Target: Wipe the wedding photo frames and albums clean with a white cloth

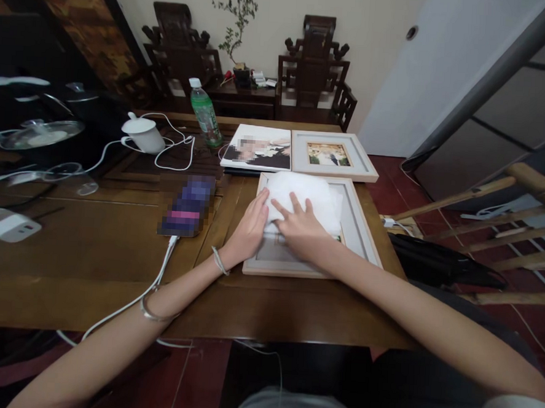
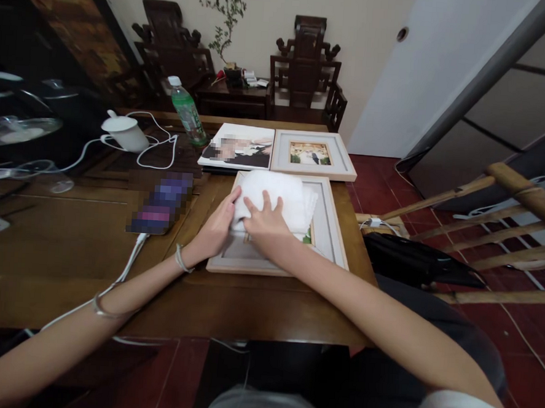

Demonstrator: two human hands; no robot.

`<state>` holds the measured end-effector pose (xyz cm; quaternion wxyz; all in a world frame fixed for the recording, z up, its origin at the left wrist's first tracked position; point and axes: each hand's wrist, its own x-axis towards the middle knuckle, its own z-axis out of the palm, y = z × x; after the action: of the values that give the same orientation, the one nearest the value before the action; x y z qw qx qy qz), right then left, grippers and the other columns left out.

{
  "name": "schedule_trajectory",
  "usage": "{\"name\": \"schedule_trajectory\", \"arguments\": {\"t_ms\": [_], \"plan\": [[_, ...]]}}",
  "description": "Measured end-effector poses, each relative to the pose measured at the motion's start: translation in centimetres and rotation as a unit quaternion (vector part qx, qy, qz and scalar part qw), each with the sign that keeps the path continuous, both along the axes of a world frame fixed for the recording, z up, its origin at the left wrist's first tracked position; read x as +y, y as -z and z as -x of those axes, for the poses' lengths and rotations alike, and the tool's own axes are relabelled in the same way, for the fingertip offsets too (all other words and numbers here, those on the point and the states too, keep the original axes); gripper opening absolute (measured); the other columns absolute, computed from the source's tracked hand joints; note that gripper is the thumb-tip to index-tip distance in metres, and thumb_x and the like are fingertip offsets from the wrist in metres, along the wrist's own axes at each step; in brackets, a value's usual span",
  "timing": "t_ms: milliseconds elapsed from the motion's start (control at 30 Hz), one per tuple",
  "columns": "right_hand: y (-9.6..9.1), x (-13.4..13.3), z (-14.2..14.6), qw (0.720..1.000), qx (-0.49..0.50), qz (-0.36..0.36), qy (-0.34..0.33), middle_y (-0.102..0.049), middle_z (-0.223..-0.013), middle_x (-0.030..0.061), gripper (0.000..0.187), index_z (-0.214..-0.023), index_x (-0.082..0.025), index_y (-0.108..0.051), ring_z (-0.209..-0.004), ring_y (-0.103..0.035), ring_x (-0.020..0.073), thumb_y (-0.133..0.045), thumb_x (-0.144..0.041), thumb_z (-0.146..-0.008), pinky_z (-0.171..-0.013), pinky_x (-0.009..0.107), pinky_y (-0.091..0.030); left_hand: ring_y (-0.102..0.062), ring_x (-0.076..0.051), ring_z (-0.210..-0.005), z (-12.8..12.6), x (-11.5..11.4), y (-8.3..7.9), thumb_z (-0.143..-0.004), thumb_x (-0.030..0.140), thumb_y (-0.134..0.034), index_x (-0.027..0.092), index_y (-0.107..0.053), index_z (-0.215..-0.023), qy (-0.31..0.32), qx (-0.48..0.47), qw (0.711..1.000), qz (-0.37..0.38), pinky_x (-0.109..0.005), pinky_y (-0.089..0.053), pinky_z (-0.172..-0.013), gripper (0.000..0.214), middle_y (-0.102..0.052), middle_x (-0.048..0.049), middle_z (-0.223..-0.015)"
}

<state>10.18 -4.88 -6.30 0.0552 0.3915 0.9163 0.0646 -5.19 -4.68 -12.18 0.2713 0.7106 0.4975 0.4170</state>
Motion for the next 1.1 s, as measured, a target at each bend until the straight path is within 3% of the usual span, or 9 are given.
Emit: {"name": "schedule_trajectory", "arguments": {"t_ms": [200, 333, 500, 633, 900, 1000, 1100], "plan": [[-0.8, -6.4, -3.1, 0.997, -0.006, 0.035, -0.073, -0.033, -0.152, 0.0095, 0.032, -0.111, -0.019, -0.069, -0.136, -0.027, 0.0450, -0.050, -0.012, -0.086, -0.101, 0.067, -0.034, -0.023, -0.022, -0.143, 0.4, 0.6, 0.5, -0.099, 0.041, -0.025, 0.013, -0.033, -0.142, 0.021, 0.058, 0.998, -0.018, -0.042, -0.016, -0.119, 0.052, -0.030, -0.0137, -0.152], [-1.2, -7.4, -6.7, 0.999, -0.040, 0.023, -0.027, -0.036, -0.150, 0.0078, 0.031, -0.105, -0.020, -0.071, -0.135, -0.030, 0.0441, -0.052, -0.009, -0.084, -0.100, 0.066, -0.036, -0.022, -0.026, -0.143, 0.8, 1.0, 0.9, -0.094, 0.035, -0.037, 0.009, -0.037, -0.138, 0.040, 0.119, 0.991, -0.050, -0.046, -0.018, -0.118, 0.051, -0.031, -0.0181, -0.151], [-1.6, -7.8, -10.3, 0.997, -0.069, -0.025, 0.015, -0.045, -0.145, 0.0094, 0.023, -0.096, -0.020, -0.074, -0.129, -0.039, 0.0452, -0.060, -0.011, -0.080, -0.093, 0.065, -0.042, -0.022, -0.027, -0.143, 0.8, 1.1, 1.4, -0.092, 0.027, -0.038, 0.013, -0.039, -0.136, 0.037, 0.130, 0.989, -0.066, -0.050, -0.020, -0.117, 0.046, -0.034, -0.0157, -0.150], [-1.3, -8.1, -9.2, 0.997, -0.061, -0.051, -0.007, -0.050, -0.139, 0.0147, 0.018, -0.095, -0.019, -0.075, -0.127, -0.042, 0.0455, -0.060, -0.018, -0.084, -0.093, 0.066, -0.042, -0.023, -0.027, -0.143, 0.7, 1.2, 1.7, -0.092, 0.023, -0.037, 0.011, -0.040, -0.135, 0.030, 0.123, 0.989, -0.078, -0.051, -0.020, -0.117, 0.045, -0.035, -0.0170, -0.149], [-0.3, -7.3, -1.6, 0.997, -0.009, -0.041, -0.070, -0.048, -0.141, 0.0152, 0.026, -0.100, -0.020, -0.073, -0.127, -0.044, 0.0397, -0.048, -0.020, -0.092, -0.097, 0.061, -0.041, -0.025, -0.025, -0.142, 1.0, 1.3, 1.5, -0.091, 0.019, -0.035, 0.011, -0.041, -0.135, 0.036, 0.123, 0.989, -0.077, -0.049, -0.021, -0.117, 0.045, -0.036, -0.0163, -0.148], [0.1, -7.4, -1.9, 0.997, 0.000, -0.046, -0.069, -0.046, -0.143, 0.0148, 0.024, -0.099, -0.020, -0.073, -0.129, -0.041, 0.0394, -0.050, -0.020, -0.091, -0.098, 0.062, -0.040, -0.024, -0.025, -0.142, 1.1, 1.2, 1.3, -0.091, 0.017, -0.034, 0.010, -0.041, -0.135, 0.048, 0.132, 0.987, -0.073, -0.048, -0.021, -0.117, 0.045, -0.037, -0.0163, -0.148], [0.2, -7.9, -4.7, 0.998, 0.001, -0.052, -0.047, -0.046, -0.143, 0.0132, 0.020, -0.097, -0.021, -0.074, -0.131, -0.039, 0.0392, -0.055, -0.020, -0.088, -0.098, 0.068, -0.036, -0.024, -0.025, -0.142, 1.2, 1.2, 1.1, -0.090, 0.015, -0.033, 0.011, -0.041, -0.135, 0.056, 0.140, 0.986, -0.074, -0.049, -0.021, -0.117, 0.045, -0.037, -0.0156, -0.148]]}}
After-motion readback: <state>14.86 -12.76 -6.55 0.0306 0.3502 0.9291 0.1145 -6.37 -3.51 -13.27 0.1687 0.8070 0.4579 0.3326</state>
